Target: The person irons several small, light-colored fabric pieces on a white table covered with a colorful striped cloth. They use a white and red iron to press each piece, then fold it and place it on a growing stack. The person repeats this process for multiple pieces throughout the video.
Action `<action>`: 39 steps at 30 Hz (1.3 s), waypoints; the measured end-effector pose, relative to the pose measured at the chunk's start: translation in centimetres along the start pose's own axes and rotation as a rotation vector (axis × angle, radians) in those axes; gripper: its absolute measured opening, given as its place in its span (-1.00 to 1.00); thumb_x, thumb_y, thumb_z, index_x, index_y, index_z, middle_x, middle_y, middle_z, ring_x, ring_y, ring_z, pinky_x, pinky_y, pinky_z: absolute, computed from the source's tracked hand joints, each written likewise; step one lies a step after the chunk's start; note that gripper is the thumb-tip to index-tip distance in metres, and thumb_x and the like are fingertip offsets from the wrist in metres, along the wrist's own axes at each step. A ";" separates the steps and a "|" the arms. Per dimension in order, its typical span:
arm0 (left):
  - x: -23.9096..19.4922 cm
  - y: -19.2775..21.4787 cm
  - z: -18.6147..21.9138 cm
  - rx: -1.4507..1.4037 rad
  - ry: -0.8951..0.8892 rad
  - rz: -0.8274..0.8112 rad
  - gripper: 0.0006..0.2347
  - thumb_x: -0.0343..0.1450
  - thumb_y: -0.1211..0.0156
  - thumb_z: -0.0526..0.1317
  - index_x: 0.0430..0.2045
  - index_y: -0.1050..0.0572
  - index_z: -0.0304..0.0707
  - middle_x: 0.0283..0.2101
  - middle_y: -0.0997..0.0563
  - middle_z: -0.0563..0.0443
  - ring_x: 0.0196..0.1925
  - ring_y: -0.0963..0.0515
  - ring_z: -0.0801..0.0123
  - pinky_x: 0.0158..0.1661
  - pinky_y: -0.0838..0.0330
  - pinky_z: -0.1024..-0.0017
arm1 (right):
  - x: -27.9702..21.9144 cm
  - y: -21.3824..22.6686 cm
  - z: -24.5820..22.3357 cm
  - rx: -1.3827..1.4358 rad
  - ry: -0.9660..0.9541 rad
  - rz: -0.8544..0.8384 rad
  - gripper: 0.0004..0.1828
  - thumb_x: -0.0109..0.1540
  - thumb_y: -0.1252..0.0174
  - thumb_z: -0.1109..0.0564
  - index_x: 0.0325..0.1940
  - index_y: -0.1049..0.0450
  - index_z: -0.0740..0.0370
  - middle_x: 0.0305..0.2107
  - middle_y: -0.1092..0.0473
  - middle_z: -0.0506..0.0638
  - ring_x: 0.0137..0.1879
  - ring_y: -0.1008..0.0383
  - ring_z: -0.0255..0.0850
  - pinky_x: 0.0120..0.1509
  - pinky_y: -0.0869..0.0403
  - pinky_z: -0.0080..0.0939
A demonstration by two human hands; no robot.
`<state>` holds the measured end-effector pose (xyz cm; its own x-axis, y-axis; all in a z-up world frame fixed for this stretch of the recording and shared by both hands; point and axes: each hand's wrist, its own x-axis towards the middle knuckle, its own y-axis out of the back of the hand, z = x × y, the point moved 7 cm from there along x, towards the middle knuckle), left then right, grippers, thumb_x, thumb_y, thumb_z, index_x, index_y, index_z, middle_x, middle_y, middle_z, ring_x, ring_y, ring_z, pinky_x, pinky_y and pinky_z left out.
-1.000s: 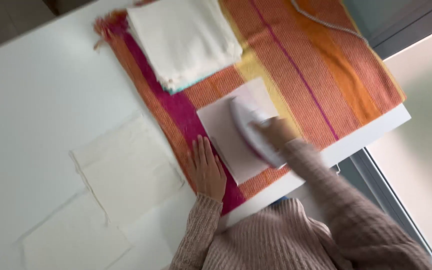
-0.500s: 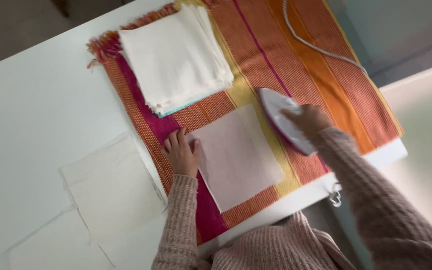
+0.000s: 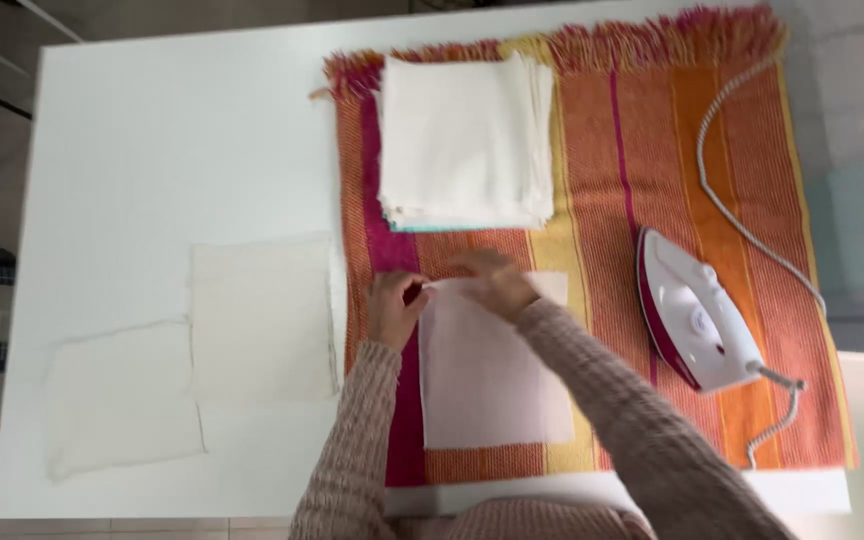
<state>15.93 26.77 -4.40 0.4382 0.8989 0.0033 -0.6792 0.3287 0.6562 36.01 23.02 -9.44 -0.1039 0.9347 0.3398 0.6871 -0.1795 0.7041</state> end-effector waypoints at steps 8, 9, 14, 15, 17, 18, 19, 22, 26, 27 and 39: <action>0.4 -0.8 -2.0 -0.013 -0.002 -0.007 -0.90 0.38 -0.33 -0.16 -0.30 -0.59 0.21 -0.23 -0.64 0.32 0.01 -0.50 0.30 0.12 -0.19 0.10 | -1.6 5.8 1.9 -0.247 -0.031 0.029 -0.45 0.08 -0.21 -0.51 -0.01 -0.57 -0.25 -0.29 -0.57 -0.26 -0.07 -0.57 -0.32 0.09 -0.43 -0.24; 0.1 -0.7 -1.7 0.014 -0.020 -0.001 -0.89 0.36 -0.33 -0.16 -0.30 -0.60 0.19 -0.24 -0.64 0.27 -0.01 -0.51 0.24 0.10 -0.23 0.08 | -2.7 7.1 3.8 -0.091 -0.200 -0.273 -0.64 0.13 -0.30 -0.34 -0.14 -0.57 -0.19 -0.37 -0.60 -0.24 -0.18 -0.64 -0.28 -0.07 -0.53 -0.28; 0.7 -1.3 -2.3 0.050 -0.060 0.007 -0.87 0.36 -0.34 -0.15 -0.28 -0.60 0.21 -0.25 -0.63 0.28 -0.03 -0.53 0.28 0.06 -0.26 0.12 | -7.3 13.3 6.3 -0.147 -0.486 -0.187 -0.75 0.11 -0.38 -0.12 -0.16 -0.60 -0.14 -0.38 -0.61 -0.24 -0.18 -0.63 -0.29 -0.06 -0.54 -0.29; 0.5 -1.4 -2.8 0.059 -0.064 0.017 -0.86 0.36 -0.35 -0.15 -0.26 -0.60 0.22 -0.24 -0.63 0.29 -0.02 -0.53 0.29 0.06 -0.27 0.12 | -7.5 14.0 5.8 -0.113 -0.550 -0.135 -0.78 0.15 -0.40 0.00 -0.14 -0.61 -0.07 -0.37 -0.60 -0.21 -0.19 -0.63 -0.26 -0.02 -0.54 -0.27; 0.5 -2.0 -3.5 0.080 -0.091 0.038 -0.86 0.35 -0.35 -0.12 -0.28 -0.59 0.27 -0.26 -0.63 0.31 -0.05 -0.55 0.30 0.03 -0.28 0.14 | -8.4 13.8 5.8 -0.171 -0.496 -0.099 -0.75 0.12 -0.40 -0.07 -0.13 -0.61 -0.12 -0.35 -0.59 -0.23 -0.15 -0.62 -0.27 0.00 -0.54 -0.26; 0.7 -2.1 -3.7 0.105 -0.125 0.057 -0.86 0.34 -0.35 -0.09 -0.30 -0.58 0.32 -0.28 -0.62 0.33 -0.07 -0.56 0.32 0.00 -0.30 0.16 | -8.5 13.8 5.7 -0.228 -0.443 -0.054 -0.71 0.09 -0.40 -0.15 -0.13 -0.62 -0.17 -0.32 -0.58 -0.26 -0.11 -0.61 -0.27 0.02 -0.54 -0.24; 0.8 -1.6 -3.3 0.111 -0.121 0.061 -0.86 0.34 -0.35 -0.09 -0.30 -0.58 0.32 -0.28 -0.62 0.33 -0.07 -0.56 0.32 0.00 -0.30 0.16 | -8.7 13.3 6.2 -0.222 -0.437 -0.055 -0.71 0.09 -0.40 -0.15 -0.13 -0.62 -0.17 -0.32 -0.58 -0.26 -0.11 -0.61 -0.27 0.02 -0.54 -0.24; 0.2 -1.1 -2.6 0.077 -0.149 0.046 -0.87 0.35 -0.35 -0.19 -0.30 -0.59 0.22 -0.29 -0.63 0.33 -0.05 -0.56 0.33 0.02 -0.32 0.13 | -10.0 12.3 6.6 -0.266 -0.357 -0.031 -0.82 0.22 -0.32 0.02 -0.09 -0.59 -0.01 -0.27 -0.55 -0.12 -0.06 -0.58 -0.13 0.11 -0.53 -0.12; -0.1 -0.9 -2.4 0.168 -0.233 0.085 -0.89 0.36 -0.35 -0.22 -0.32 -0.61 0.16 -0.31 -0.63 0.32 -0.07 -0.56 0.37 -0.01 -0.35 0.19 | -11.0 12.2 5.4 -0.460 -0.201 0.066 -0.87 0.23 -0.32 0.04 -0.14 -0.62 -0.04 -0.29 -0.50 -0.13 -0.03 -0.54 -0.18 0.11 -0.52 -0.18; -0.2 -0.9 -2.1 0.196 -0.258 0.095 -0.90 0.38 -0.34 -0.24 -0.33 -0.62 0.11 -0.31 -0.64 0.29 -0.07 -0.57 0.36 -0.02 -0.36 0.20 | -11.4 12.2 5.1 -0.497 -0.162 0.088 -0.89 0.24 -0.31 0.05 -0.15 -0.63 -0.06 -0.29 -0.50 -0.14 -0.03 -0.52 -0.19 0.11 -0.52 -0.19; -1.7 -2.0 -3.5 0.378 -0.500 0.202 -0.82 0.43 -0.23 -0.28 -0.17 -0.63 0.16 -0.19 -0.54 0.23 -0.05 -0.51 0.36 -0.11 -0.39 0.28 | -11.9 12.2 4.3 -0.481 -0.014 0.189 -0.94 0.25 -0.28 0.15 -0.26 -0.65 0.00 -0.25 -0.51 -0.14 -0.02 -0.51 -0.20 0.06 -0.51 -0.18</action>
<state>14.49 25.57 -8.33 0.6068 0.6592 0.4442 -0.5627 -0.0386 0.8258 48.73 11.00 -7.55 0.0023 0.8758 0.4827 0.2843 -0.4634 0.8393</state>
